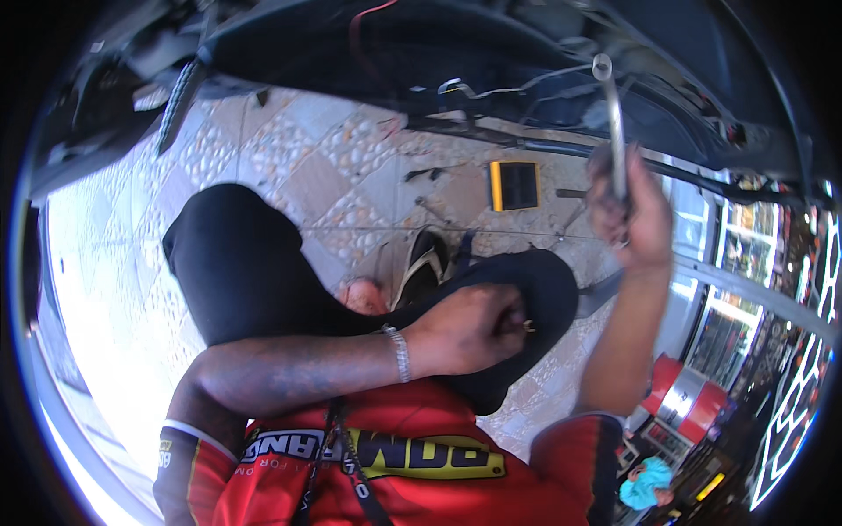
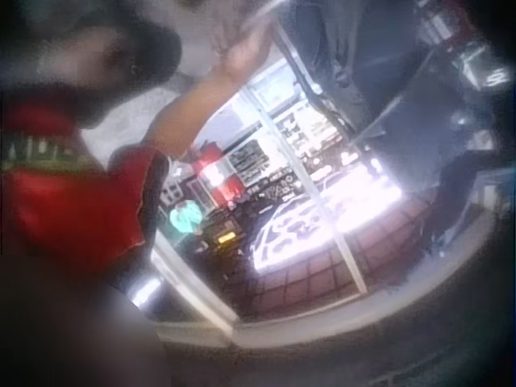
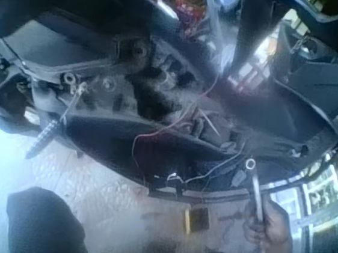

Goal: The person sits on the floor and works on the motorcycle's wiring. They use a multimeter to test connections and a wrench to tighten bolts on the motorcycle's electrical system.

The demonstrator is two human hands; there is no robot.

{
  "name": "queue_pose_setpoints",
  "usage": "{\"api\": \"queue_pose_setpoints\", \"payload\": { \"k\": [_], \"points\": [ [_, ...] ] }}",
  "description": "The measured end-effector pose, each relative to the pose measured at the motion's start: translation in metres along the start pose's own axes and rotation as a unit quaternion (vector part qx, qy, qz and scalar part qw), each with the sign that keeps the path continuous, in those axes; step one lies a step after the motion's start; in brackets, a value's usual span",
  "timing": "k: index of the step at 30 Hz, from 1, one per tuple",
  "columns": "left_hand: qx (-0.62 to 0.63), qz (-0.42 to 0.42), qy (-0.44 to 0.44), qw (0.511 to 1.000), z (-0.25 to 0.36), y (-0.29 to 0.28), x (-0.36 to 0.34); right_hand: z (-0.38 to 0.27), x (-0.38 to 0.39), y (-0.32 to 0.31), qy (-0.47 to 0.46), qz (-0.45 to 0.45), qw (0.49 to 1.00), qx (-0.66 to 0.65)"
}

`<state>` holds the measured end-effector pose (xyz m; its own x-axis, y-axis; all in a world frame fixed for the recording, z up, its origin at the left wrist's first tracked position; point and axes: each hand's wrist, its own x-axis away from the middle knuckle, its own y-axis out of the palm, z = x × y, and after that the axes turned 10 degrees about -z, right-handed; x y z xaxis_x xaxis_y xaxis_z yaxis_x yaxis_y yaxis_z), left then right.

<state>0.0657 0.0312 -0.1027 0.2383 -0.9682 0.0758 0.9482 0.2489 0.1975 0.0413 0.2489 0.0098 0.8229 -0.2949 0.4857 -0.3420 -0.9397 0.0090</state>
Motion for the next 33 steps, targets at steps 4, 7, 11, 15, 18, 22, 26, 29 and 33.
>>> {"api": "queue_pose_setpoints", "payload": {
  "k": [4,7,11,15,18,22,26,29,33],
  "points": [
    [-0.029,-0.023,-0.013,0.999,0.003,-0.002,-0.006,0.058,0.047,-0.046,-0.092,-0.118,0.976,-0.16],
    [-0.023,-0.039,-0.036,0.998,0.006,-0.005,-0.009,0.081,0.068,-0.063,-0.144,-0.191,0.942,-0.236],
    [0.027,-0.051,-0.071,0.996,0.003,-0.004,-0.013,0.093,0.086,-0.079,-0.171,-0.198,0.926,-0.273],
    [0.017,-0.031,-0.098,0.995,-0.004,-0.002,-0.016,0.104,0.088,-0.092,-0.19,-0.184,0.925,-0.273],
    [0.013,-0.023,-0.092,0.995,-0.006,0.0,-0.018,0.114,0.087,-0.1,-0.19,-0.184,0.922,-0.283],
    [0.044,-0.021,-0.107,0.993,-0.006,0.002,-0.018,0.129,0.086,-0.108,-0.192,-0.212,0.896,-0.339],
    [0.055,-0.019,-0.105,0.993,-0.004,-0.001,-0.022,0.138,0.079,-0.112,-0.2,-0.231,0.868,-0.392],
    [0.054,-0.011,-0.111,0.992,-0.004,-0.005,-0.025,0.142,0.076,-0.115,-0.205,-0.242,0.856,-0.408],
    [0.061,-0.002,-0.137,0.989,-0.005,-0.008,-0.023,0.164,0.072,-0.126,-0.173,-0.105,0.91,-0.361]
  ]
}}
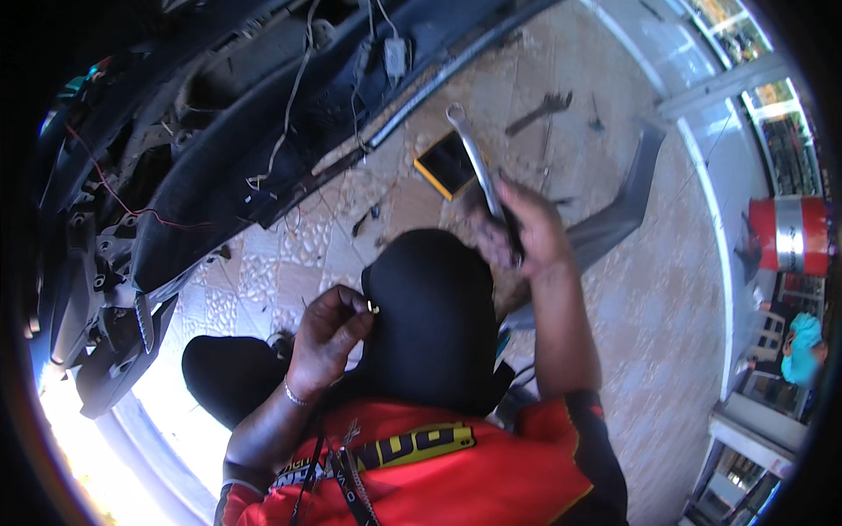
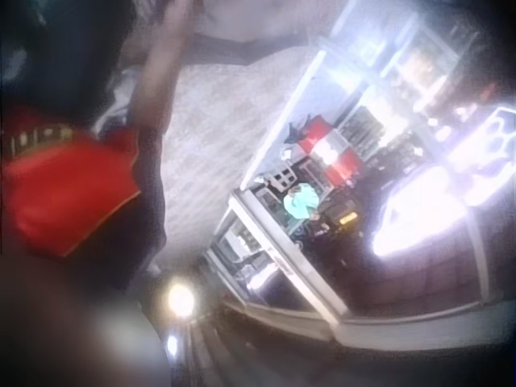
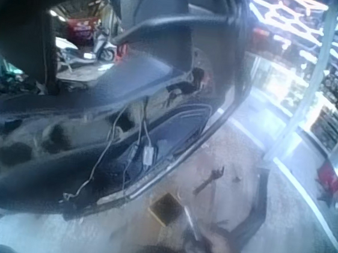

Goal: The person sits on the floor and works on the motorcycle's wiring. They use a multimeter to test connections and a wrench to tighten bolts on the motorcycle's electrical system.

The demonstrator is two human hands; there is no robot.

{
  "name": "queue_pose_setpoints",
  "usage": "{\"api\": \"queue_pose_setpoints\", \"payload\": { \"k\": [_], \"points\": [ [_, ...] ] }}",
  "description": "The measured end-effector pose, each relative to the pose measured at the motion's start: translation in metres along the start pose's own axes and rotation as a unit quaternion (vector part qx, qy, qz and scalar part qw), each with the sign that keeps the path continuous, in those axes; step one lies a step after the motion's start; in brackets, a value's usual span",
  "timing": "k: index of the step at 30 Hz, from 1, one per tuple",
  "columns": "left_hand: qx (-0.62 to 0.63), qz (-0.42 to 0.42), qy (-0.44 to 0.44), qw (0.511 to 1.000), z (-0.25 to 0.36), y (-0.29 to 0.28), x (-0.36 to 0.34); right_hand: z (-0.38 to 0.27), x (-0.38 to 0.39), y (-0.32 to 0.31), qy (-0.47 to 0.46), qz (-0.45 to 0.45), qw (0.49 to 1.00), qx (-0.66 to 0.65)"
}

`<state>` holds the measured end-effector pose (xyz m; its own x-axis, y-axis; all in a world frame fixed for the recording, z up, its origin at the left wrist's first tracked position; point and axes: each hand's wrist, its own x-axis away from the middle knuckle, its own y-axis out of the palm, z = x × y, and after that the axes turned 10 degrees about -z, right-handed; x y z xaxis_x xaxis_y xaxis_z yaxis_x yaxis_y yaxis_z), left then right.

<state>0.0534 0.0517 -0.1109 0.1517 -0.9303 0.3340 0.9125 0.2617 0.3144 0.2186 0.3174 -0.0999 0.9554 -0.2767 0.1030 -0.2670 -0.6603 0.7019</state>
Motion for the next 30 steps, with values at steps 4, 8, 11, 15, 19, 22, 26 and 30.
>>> {"api": "queue_pose_setpoints", "payload": {
  "k": [4,8,11,15,19,22,26,30],
  "points": [
    [0.05,0.009,0.0,0.999,0.002,-0.001,0.001,0.045,0.006,-0.079,0.085,0.241,0.92,0.296],
    [0.064,0.031,-0.002,0.997,0.008,-0.001,0.0,0.133,0.051,-0.187,0.202,0.41,0.726,0.514],
    [0.048,0.064,-0.012,0.997,0.01,0.0,-0.002,0.195,0.092,-0.244,0.234,0.463,0.749,0.413],
    [0.034,0.078,-0.01,0.996,0.008,0.002,-0.004,0.261,0.121,-0.261,0.222,0.507,0.63,0.544],
    [0.066,0.061,-0.013,0.996,0.008,0.002,-0.004,0.283,0.128,-0.256,0.265,0.511,0.62,0.533],
    [0.081,0.067,0.011,0.994,0.005,0.005,-0.005,0.28,0.123,-0.252,0.268,0.526,0.619,0.517],
    [0.085,0.078,0.02,0.993,0.002,0.003,-0.005,0.277,0.107,-0.237,0.287,0.58,0.614,0.453],
    [0.079,0.081,0.025,0.993,-0.001,-0.001,-0.005,0.276,0.082,-0.215,0.106,0.507,0.479,0.709]
  ]
}}
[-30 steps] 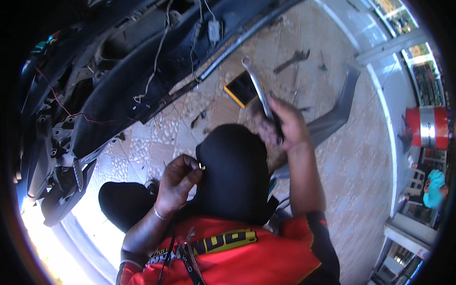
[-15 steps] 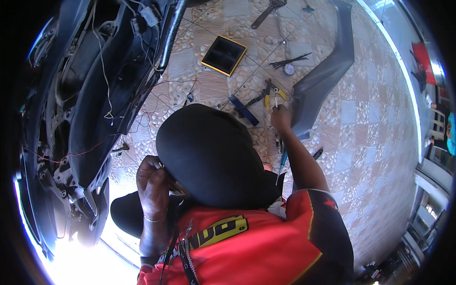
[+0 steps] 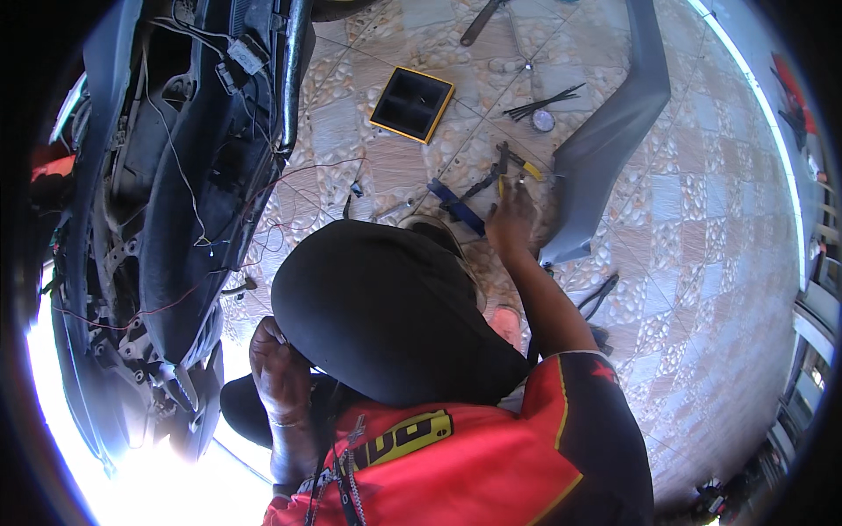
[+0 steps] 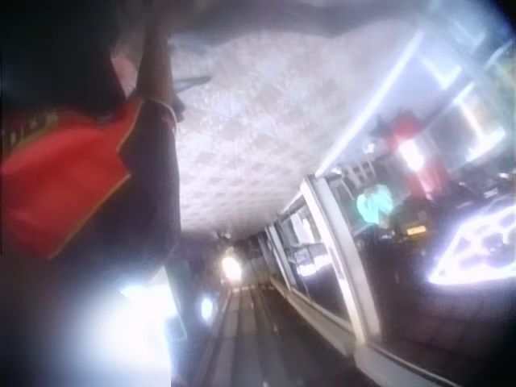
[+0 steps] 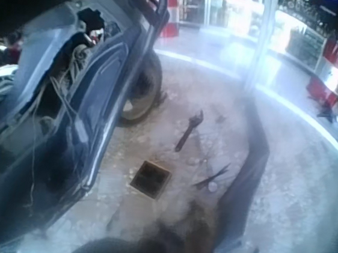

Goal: The person sits on the floor and works on the motorcycle's wiring. They use a multimeter to test connections and a wrench to tighten bolts on the motorcycle's electrical system.

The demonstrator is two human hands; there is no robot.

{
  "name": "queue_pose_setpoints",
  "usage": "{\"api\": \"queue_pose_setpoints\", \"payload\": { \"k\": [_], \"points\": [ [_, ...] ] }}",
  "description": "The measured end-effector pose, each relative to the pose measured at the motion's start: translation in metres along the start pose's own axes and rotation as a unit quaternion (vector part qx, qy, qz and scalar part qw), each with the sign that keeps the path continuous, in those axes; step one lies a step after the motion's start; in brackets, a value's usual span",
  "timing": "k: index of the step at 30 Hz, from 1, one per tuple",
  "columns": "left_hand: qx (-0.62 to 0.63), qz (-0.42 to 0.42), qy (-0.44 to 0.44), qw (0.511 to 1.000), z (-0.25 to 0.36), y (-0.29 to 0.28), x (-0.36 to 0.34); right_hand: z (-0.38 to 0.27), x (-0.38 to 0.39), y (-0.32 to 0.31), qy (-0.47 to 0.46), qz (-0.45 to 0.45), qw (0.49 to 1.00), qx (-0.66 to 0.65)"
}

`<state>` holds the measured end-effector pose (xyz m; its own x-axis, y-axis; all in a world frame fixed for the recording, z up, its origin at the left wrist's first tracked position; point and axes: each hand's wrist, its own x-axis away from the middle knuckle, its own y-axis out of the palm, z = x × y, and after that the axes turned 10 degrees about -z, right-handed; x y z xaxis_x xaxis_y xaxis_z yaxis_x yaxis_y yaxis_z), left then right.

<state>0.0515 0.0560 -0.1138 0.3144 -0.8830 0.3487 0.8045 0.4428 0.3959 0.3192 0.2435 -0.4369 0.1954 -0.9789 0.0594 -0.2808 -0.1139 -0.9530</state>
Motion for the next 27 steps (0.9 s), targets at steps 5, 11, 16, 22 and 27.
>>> {"api": "queue_pose_setpoints", "payload": {
  "k": [5,11,16,22,27],
  "points": [
    [0.03,-0.027,-0.006,0.999,0.002,0.006,0.001,-0.064,-0.027,0.021,-0.233,-0.138,0.957,-0.106],
    [0.008,-0.067,-0.017,0.998,-0.004,0.012,-0.002,-0.147,-0.05,0.069,-0.408,-0.252,0.873,-0.09],
    [-0.03,-0.104,-0.035,0.993,-0.002,0.007,-0.009,-0.159,-0.056,0.081,-0.44,-0.298,0.847,0.0],
    [-0.014,-0.131,-0.064,0.989,0.005,0.004,-0.014,-0.163,-0.051,0.079,-0.49,-0.22,0.841,0.058],
    [-0.044,-0.121,-0.062,0.99,0.003,-0.003,-0.011,-0.204,-0.083,-0.022,-0.432,-0.419,0.761,-0.24]
  ]
}}
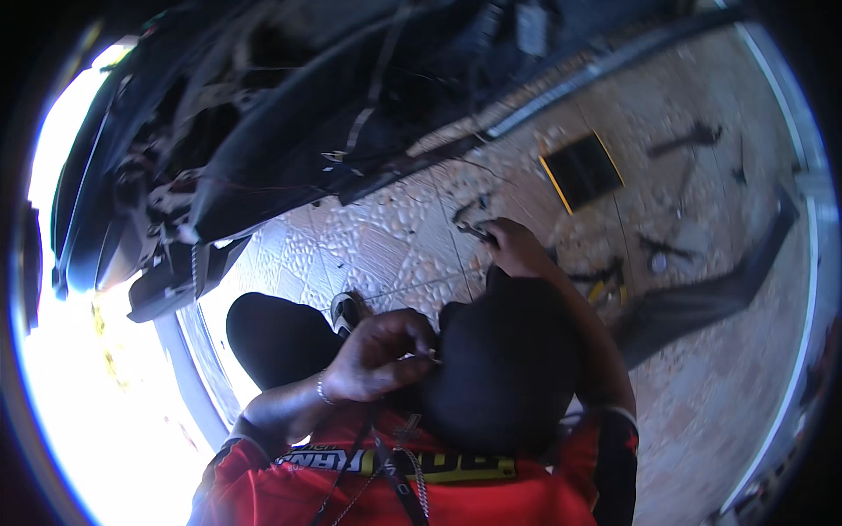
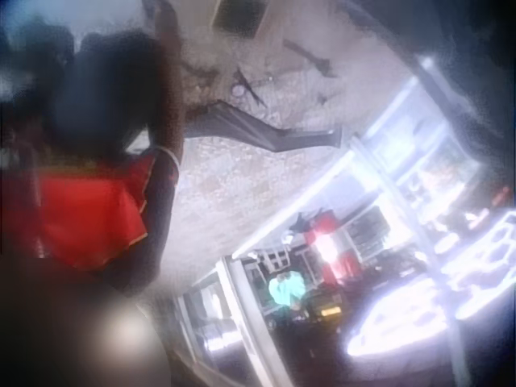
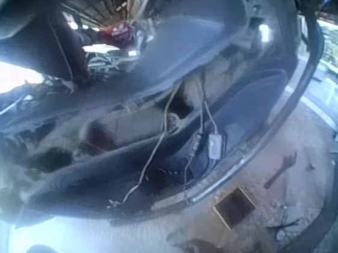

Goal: The person sits on the floor and works on the motorcycle's wiring. They use a multimeter to test connections and a wrench to tighten bolts on the motorcycle's electrical system.

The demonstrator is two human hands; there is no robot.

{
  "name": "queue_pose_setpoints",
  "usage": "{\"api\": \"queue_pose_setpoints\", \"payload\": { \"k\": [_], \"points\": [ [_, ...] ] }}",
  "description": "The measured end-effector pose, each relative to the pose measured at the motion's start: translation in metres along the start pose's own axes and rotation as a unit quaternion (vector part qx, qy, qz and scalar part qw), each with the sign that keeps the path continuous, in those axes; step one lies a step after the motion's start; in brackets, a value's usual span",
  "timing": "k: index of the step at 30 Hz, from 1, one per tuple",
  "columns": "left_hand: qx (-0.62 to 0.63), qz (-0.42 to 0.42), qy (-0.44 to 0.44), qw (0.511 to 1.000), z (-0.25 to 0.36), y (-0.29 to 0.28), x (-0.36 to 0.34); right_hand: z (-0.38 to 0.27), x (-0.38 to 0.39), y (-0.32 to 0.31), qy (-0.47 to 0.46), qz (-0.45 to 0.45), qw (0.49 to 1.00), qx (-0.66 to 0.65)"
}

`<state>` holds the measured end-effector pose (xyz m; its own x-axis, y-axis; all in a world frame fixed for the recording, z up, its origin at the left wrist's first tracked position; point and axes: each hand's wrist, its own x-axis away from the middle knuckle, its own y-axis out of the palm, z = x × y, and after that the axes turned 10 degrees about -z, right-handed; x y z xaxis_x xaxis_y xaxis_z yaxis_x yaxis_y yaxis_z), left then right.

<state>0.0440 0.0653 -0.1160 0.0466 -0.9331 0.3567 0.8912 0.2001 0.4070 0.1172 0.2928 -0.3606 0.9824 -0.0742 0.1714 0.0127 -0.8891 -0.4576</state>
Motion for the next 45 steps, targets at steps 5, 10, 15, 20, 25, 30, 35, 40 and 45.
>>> {"api": "queue_pose_setpoints", "payload": {
  "k": [5,10,15,20,25,30,35,40,45],
  "points": [
    [-0.018,-0.013,0.044,0.999,-0.009,-0.004,0.004,-0.172,0.013,-0.143,-0.197,0.114,0.965,0.131],
    [-0.161,0.011,0.088,0.983,-0.016,-0.001,0.013,-0.312,-0.01,-0.164,-0.204,0.073,0.975,-0.057],
    [-0.206,0.024,0.137,0.969,-0.023,0.003,0.027,-0.371,-0.058,-0.123,-0.252,-0.075,0.9,-0.348],
    [-0.173,0.064,0.138,0.973,-0.026,0.003,0.033,-0.393,-0.101,-0.085,-0.067,-0.006,0.959,-0.275],
    [-0.195,0.067,0.13,0.97,-0.017,0.006,0.044,-0.4,-0.148,-0.068,-0.031,0.047,0.944,-0.326],
    [-0.167,0.054,0.121,0.977,-0.011,0.009,0.049,-0.402,-0.188,-0.066,-0.025,0.067,0.927,-0.368],
    [-0.173,0.064,0.158,0.97,-0.017,0.012,0.052,-0.41,-0.213,-0.062,0.021,0.098,0.903,-0.419],
    [-0.163,0.063,0.161,0.971,-0.021,0.016,0.053,-0.413,-0.225,-0.067,0.032,0.126,0.9,-0.416],
    [-0.16,0.05,0.145,0.975,-0.019,0.018,0.057,-0.421,-0.233,-0.067,0.027,0.112,0.859,-0.498]
  ]
}}
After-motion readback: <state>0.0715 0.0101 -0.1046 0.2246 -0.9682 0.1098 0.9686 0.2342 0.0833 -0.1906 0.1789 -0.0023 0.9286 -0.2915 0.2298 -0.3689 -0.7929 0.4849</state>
